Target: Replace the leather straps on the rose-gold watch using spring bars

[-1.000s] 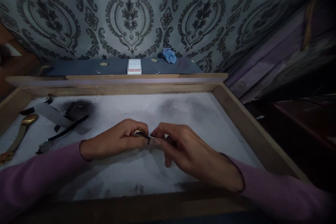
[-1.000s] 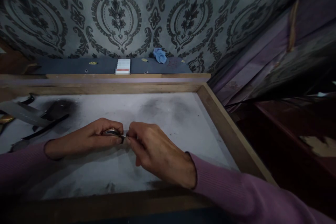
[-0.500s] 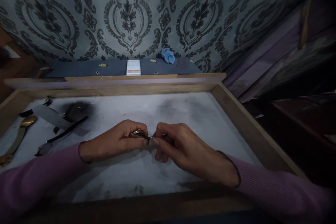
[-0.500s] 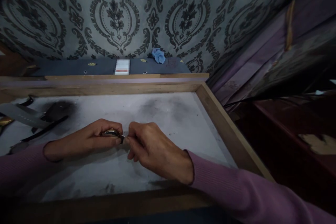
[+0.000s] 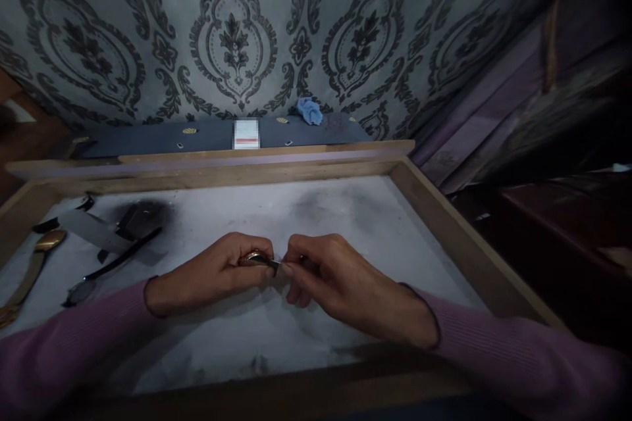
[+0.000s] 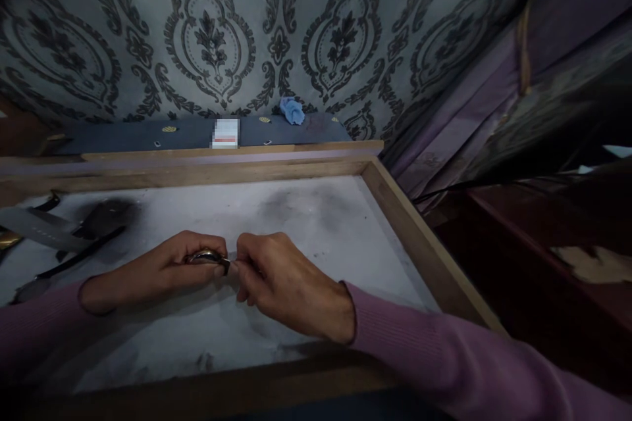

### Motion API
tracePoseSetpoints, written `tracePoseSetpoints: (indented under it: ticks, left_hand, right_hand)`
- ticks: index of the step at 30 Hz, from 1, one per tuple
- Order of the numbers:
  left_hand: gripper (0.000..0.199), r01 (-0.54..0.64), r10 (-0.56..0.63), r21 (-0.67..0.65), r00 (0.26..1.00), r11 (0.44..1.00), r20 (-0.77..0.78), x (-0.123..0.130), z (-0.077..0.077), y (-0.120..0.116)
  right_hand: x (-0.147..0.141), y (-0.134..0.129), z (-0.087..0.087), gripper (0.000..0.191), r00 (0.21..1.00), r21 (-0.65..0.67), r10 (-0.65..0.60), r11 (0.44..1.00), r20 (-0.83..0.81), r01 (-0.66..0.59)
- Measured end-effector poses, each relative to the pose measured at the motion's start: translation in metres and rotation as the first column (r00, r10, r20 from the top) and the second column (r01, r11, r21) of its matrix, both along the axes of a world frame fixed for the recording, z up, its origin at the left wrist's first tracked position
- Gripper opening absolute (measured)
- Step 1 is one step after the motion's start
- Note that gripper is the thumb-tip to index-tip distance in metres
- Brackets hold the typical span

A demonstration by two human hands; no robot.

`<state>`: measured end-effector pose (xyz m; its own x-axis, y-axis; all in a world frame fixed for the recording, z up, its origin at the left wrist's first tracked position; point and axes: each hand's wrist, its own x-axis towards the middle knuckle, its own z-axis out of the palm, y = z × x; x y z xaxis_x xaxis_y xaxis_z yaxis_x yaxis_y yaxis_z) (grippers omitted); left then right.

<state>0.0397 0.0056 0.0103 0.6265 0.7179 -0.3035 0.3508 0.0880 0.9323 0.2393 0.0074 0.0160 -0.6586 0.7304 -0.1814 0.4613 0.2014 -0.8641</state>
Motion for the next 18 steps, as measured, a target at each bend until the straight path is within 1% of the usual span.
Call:
tracePoseSetpoints:
  ticks: [6, 13, 18]
  left_hand:
    - [0.021, -0.017, 0.017, -0.006, 1.000, 1.000, 0.004, 0.0009, 0.0003, -0.0010]
    - [0.024, -0.021, 0.021, -0.008, 0.999, 1.000, 0.026, -0.0008, -0.0036, -0.0009]
    - [0.024, -0.017, 0.018, -0.009, 0.999, 1.000, 0.030, -0.0020, -0.0032, -0.0014]
  right_hand:
    - [0.0004, -0.0005, 0.0023, 0.014, 1.000, 0.052, -0.003, 0.999, -0.013, 0.004]
    - [0.0018, 0.0006, 0.0024, 0.012, 1.000, 0.061, 0.011, 0.998, -0.003, -0.011]
    - [0.0012, 0.0013, 0.0034, 0.013, 1.000, 0.067, 0.016, 0.998, 0.008, -0.017]
